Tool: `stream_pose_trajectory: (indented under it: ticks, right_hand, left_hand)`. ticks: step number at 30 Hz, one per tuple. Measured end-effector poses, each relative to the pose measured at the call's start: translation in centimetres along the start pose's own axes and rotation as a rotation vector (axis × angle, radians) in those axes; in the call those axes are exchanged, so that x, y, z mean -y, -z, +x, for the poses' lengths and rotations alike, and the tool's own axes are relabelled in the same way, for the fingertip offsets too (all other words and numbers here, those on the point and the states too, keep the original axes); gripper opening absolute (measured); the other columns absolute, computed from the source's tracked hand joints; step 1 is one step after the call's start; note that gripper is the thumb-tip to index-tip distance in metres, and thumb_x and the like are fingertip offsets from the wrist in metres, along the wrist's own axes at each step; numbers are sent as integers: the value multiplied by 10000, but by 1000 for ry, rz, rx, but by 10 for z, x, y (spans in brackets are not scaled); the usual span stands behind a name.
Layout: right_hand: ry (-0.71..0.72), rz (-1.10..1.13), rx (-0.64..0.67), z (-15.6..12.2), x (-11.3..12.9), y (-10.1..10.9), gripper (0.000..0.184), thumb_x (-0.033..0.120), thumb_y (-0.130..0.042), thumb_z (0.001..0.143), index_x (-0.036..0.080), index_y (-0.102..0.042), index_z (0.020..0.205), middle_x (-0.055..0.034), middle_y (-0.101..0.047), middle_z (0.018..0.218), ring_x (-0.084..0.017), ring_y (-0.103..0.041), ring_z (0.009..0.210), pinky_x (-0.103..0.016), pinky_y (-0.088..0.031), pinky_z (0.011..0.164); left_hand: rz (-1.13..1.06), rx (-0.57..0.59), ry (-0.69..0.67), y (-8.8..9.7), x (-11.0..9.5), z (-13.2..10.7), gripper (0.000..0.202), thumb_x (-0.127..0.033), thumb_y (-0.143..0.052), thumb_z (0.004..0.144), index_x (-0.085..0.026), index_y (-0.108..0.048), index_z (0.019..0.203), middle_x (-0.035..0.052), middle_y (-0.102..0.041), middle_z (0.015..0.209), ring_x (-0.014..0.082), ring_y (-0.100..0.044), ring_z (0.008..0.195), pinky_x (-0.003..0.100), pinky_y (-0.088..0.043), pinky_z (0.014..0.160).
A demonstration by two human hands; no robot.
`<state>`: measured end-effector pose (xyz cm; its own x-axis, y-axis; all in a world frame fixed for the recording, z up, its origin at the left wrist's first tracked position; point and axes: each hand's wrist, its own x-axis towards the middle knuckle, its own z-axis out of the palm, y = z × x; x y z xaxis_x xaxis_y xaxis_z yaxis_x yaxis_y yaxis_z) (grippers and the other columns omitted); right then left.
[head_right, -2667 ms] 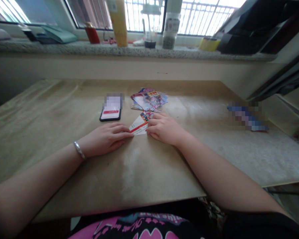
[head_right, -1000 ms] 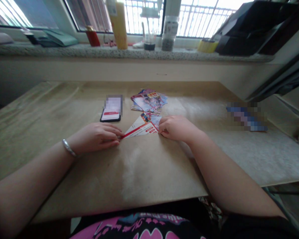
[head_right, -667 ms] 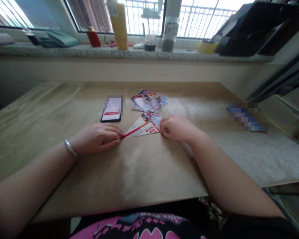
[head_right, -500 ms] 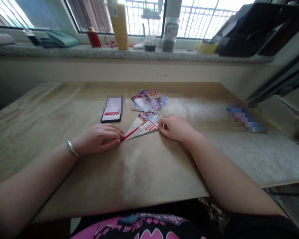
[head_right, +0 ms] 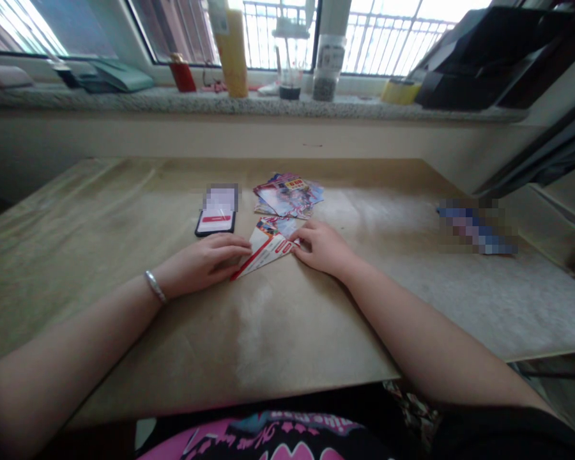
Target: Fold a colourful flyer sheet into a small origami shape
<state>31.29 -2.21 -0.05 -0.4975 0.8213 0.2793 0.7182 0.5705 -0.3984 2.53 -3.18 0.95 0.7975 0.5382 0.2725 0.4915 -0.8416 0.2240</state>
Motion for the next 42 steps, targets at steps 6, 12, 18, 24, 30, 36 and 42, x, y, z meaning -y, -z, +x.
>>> stream_pose_trajectory:
  ticks: [6, 12, 18, 24, 30, 36, 42]
  right_hand:
    - [30, 63, 18, -1, 0, 0, 198, 258, -563, 853, 203, -687, 998, -75, -605, 933, -158, -559, 772, -292, -459, 709]
    - [24, 95, -54, 7, -2, -10, 161, 191, -561, 832, 199, -657, 960, -48, -614, 855, -158, -541, 763, -289, -442, 710]
    - [-56, 188, -58, 8, -2, -10, 151, 232, -564, 815, 186, -654, 927, -34, -617, 801, -148, -536, 700, -278, -443, 675]
    - [-126, 312, -8, 3, -4, 1, 269, 314, -414, 893, 176, -634, 822, -54, -686, 868, -175, -601, 801, -313, -476, 766]
    - [-12, 267, 53, 0, -5, 8, 318, 316, -410, 905, 184, -623, 710, -70, -707, 944, -191, -615, 902, -346, -448, 873]
    - [184, 114, 69, -3, -5, 9, 143, 342, -645, 799, 201, -658, 807, -76, -681, 997, -209, -606, 964, -388, -427, 933]
    - [218, 66, 109, -5, -9, 8, 465, 416, -736, 720, 217, -659, 1133, -109, -612, 1164, -264, -550, 1106, -440, -405, 1000]
  left_hand:
    - [26, 33, -54, 5, -2, -1, 278, -207, -468, 909, -208, -660, 1111, 47, -680, 1131, 219, -548, 1165, 389, -490, 987]
    - [-17, 15, -146, 6, -8, 4, 230, -226, -501, 922, -249, -722, 982, 24, -711, 982, 214, -544, 1167, 371, -479, 986]
    - [-102, -3, -106, -3, -5, 3, 229, -277, -516, 928, -272, -730, 1010, 74, -611, 1217, 197, -583, 1100, 363, -494, 953]
    - [-46, 64, -97, -2, -6, 3, 280, -276, -486, 941, -343, -675, 1137, 63, -590, 1240, 198, -566, 1124, 375, -476, 966]
    - [-3, 48, -78, -4, -6, 1, 283, -310, -487, 944, -361, -651, 1169, 57, -566, 1283, 194, -575, 1118, 361, -484, 947]
    - [95, 54, -5, -7, -15, 8, 326, -318, -465, 945, -285, -599, 1240, 73, -525, 1362, 231, -538, 1176, 411, -447, 989]
    - [253, 74, 114, -15, -29, 20, 405, -376, -445, 946, -271, -513, 1331, 85, -477, 1415, 274, -485, 1221, 447, -389, 1012]
